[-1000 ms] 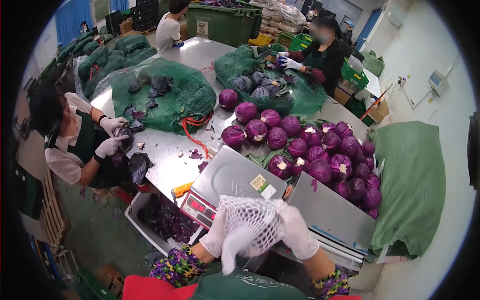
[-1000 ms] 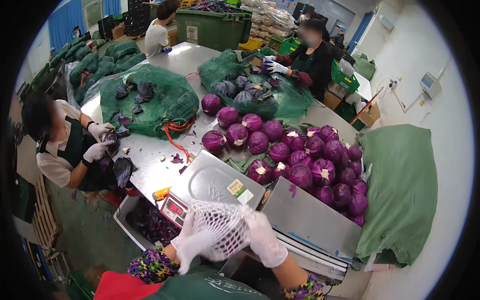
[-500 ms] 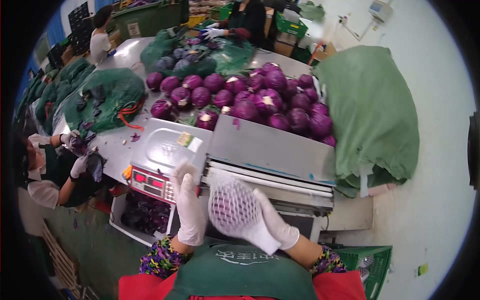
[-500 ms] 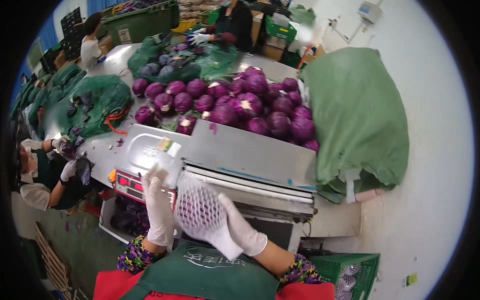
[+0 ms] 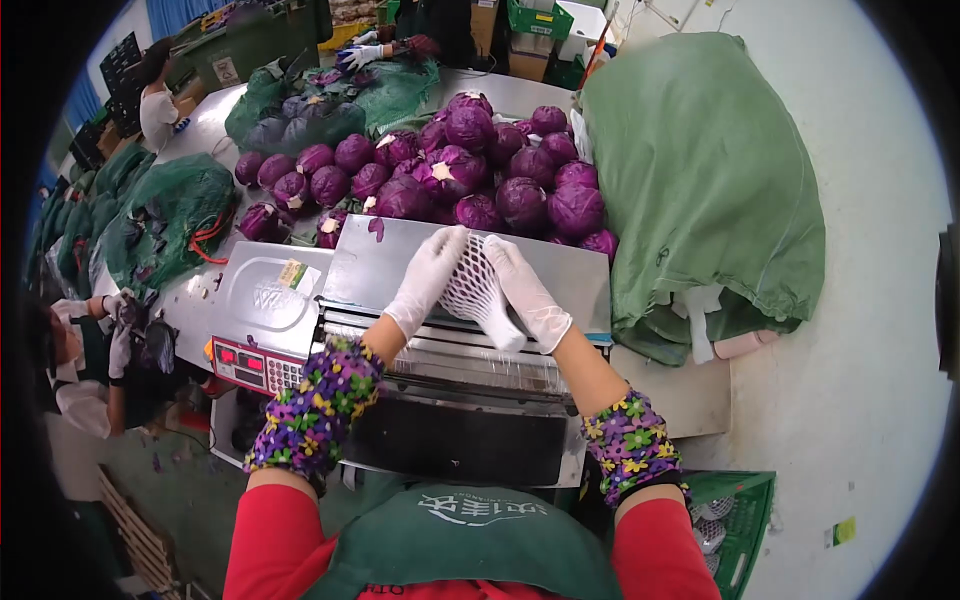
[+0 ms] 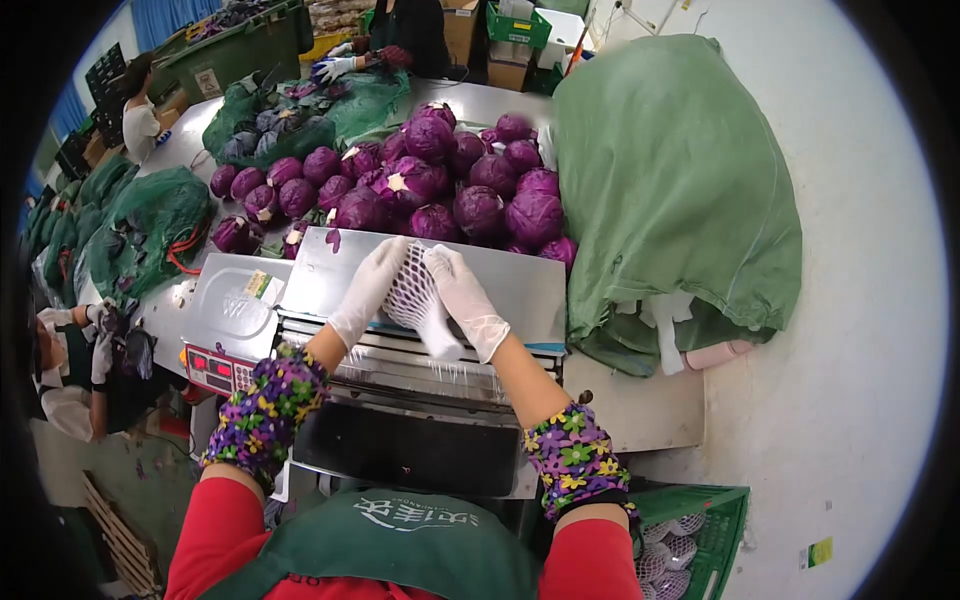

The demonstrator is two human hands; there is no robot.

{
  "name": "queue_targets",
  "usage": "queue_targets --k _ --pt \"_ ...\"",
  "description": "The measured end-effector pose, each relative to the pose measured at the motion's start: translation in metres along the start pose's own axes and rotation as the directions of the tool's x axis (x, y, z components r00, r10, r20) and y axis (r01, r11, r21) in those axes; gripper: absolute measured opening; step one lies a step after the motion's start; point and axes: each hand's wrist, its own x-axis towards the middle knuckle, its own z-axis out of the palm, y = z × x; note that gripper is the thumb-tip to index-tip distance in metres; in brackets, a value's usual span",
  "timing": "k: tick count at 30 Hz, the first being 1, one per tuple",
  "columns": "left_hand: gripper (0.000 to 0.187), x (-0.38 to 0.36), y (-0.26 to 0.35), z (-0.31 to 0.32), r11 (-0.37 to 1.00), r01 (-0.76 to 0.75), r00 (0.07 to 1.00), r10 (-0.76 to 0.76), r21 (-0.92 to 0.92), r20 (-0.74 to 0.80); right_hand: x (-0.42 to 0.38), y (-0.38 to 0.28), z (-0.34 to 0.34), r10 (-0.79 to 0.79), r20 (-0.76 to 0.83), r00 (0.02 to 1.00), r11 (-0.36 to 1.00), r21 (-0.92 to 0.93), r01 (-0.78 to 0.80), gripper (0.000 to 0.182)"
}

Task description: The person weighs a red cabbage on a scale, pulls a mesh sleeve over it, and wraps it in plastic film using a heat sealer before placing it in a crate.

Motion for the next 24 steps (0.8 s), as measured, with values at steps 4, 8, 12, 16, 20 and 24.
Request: queue_targets --k 4,8,12,16,20,24 --pt "0.031 0.006 0.002 -0.006 0.79 0.542 0.838 -0.486 -0.286 0.247 -0.001 0.004 0.003 0.155 0.06 0.986 0.988 0.006 -0.156 0.053" --pt "0.037 0.001 -0.012 -0.009 0.755 0.576 0.816 -0.508 -0.314 0.275 -0.016 -0.012 0.017 0.083 -0.11 0.99 0.985 -0.145 -0.099 0.05" --pt "0.046 -0.006 0.002 -0.028 0.867 -0.064 0.997 0.034 0.493 0.069 -0.027 -0.033 0.007 -0.029 -0.201 0.979 0.983 -0.186 -0.009 0.045" --pt "0.047 -0.016 0.023 -0.105 0.947 -0.17 0.957 0.092 0.274 0.275 -0.08 -0.078 -0.044 -0.34 0.071 0.938 0.472 -0.85 0.235 0.054" --pt "0.043 -0.042 0.052 -0.187 0.382 -0.641 0.729 0.03 0.666 0.684 -0.13 -0.102 -0.086 -0.107 0.531 0.841 -0.287 -0.826 0.485 0.062" --pt "0.044 -0.055 0.047 -0.19 0.246 -0.806 0.514 -0.162 0.539 0.842 -0.14 -0.07 -0.102 0.126 0.607 0.785 -0.379 -0.701 0.604 0.052"
